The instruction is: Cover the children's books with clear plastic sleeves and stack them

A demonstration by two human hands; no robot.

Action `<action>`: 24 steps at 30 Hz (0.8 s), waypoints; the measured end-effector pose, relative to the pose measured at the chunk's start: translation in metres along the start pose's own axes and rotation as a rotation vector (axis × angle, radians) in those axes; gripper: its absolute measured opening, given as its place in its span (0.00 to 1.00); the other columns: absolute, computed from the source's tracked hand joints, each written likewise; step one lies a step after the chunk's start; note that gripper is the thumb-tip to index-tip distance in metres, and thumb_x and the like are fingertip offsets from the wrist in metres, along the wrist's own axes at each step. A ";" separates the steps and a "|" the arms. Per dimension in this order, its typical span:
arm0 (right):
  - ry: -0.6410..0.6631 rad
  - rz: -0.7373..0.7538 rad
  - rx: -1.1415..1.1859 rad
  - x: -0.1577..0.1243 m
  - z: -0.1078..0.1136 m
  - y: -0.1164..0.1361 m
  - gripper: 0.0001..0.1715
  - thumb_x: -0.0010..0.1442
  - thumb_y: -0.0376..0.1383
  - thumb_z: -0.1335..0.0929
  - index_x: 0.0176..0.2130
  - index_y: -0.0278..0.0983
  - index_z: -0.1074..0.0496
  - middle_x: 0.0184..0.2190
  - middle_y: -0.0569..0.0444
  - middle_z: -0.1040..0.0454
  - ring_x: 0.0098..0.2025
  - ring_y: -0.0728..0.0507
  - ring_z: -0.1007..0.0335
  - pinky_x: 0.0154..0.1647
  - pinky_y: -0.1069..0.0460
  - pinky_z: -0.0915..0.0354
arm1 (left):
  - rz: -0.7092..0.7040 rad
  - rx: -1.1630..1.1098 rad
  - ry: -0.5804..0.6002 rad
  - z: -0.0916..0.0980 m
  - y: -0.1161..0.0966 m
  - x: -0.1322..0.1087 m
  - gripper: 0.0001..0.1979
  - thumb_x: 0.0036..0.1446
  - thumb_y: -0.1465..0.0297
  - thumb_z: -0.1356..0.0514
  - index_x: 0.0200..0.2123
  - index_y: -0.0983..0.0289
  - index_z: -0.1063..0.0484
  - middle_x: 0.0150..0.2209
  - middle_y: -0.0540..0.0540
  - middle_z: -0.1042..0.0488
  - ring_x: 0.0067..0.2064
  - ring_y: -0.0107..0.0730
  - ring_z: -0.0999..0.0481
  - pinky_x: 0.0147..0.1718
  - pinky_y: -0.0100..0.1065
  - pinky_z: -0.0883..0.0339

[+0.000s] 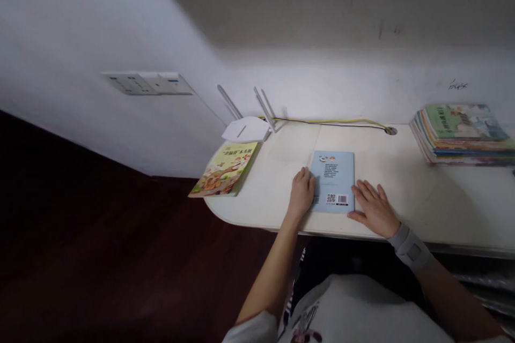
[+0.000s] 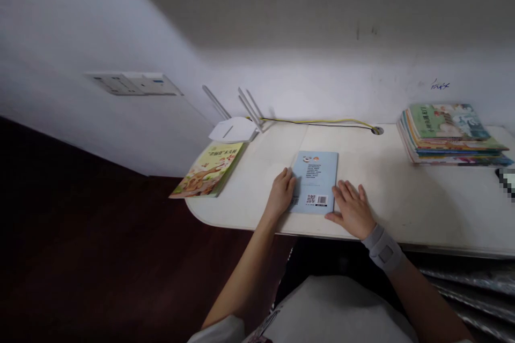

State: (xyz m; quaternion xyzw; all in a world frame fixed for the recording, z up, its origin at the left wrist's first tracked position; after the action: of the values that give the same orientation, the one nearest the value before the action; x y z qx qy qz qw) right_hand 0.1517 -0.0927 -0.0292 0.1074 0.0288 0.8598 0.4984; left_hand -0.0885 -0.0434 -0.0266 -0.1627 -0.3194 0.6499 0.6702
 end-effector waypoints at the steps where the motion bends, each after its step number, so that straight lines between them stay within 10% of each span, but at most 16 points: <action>1: -0.008 0.003 0.004 -0.001 -0.001 -0.001 0.38 0.62 0.55 0.41 0.63 0.36 0.43 0.65 0.40 0.46 0.66 0.32 0.51 0.62 0.31 0.55 | 0.013 -0.034 0.002 0.002 -0.001 0.000 0.17 0.63 0.68 0.52 0.48 0.69 0.30 0.59 0.69 0.36 0.64 0.49 0.42 0.61 0.51 0.47; 7: -0.023 -0.002 0.014 0.000 0.001 0.001 0.36 0.63 0.54 0.41 0.63 0.38 0.42 0.65 0.41 0.45 0.66 0.33 0.51 0.62 0.31 0.55 | 0.121 -0.435 0.034 0.026 -0.025 -0.005 0.24 0.59 0.62 0.47 0.57 0.65 0.34 0.60 0.62 0.35 0.64 0.47 0.41 0.61 0.49 0.46; 12: -0.037 -0.001 0.071 -0.004 0.010 -0.011 0.31 0.66 0.48 0.44 0.61 0.37 0.39 0.65 0.43 0.45 0.67 0.36 0.52 0.62 0.36 0.50 | -0.194 -0.803 0.358 0.038 -0.077 -0.016 0.35 0.58 0.63 0.45 0.67 0.62 0.52 0.67 0.61 0.48 0.65 0.45 0.43 0.60 0.46 0.43; 18: -0.227 -0.241 -0.049 -0.032 0.011 -0.059 0.29 0.66 0.43 0.45 0.60 0.31 0.40 0.62 0.36 0.41 0.65 0.34 0.48 0.60 0.36 0.47 | -0.498 -0.072 0.290 -0.002 -0.138 -0.028 0.37 0.59 0.61 0.43 0.67 0.61 0.54 0.69 0.61 0.62 0.69 0.53 0.67 0.63 0.58 0.62; 24: -0.148 -0.266 -0.117 -0.045 0.002 -0.072 0.28 0.65 0.38 0.44 0.60 0.27 0.41 0.62 0.34 0.40 0.64 0.34 0.47 0.61 0.38 0.48 | -0.680 0.404 0.313 -0.054 -0.161 -0.029 0.36 0.54 0.57 0.38 0.64 0.59 0.43 0.68 0.61 0.51 0.67 0.65 0.60 0.58 0.70 0.63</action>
State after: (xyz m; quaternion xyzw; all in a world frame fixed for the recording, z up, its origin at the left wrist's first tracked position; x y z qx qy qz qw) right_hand 0.2347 -0.0955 -0.0458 0.1365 -0.0443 0.7762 0.6139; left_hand 0.0704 -0.0771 0.0289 -0.0102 -0.1154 0.4087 0.9053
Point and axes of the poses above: each hand's wrist, its own x-axis towards the middle knuckle, its own z-axis out of the back of the hand, y = z × x, the point moved 1 cm from there along x, towards the middle knuckle
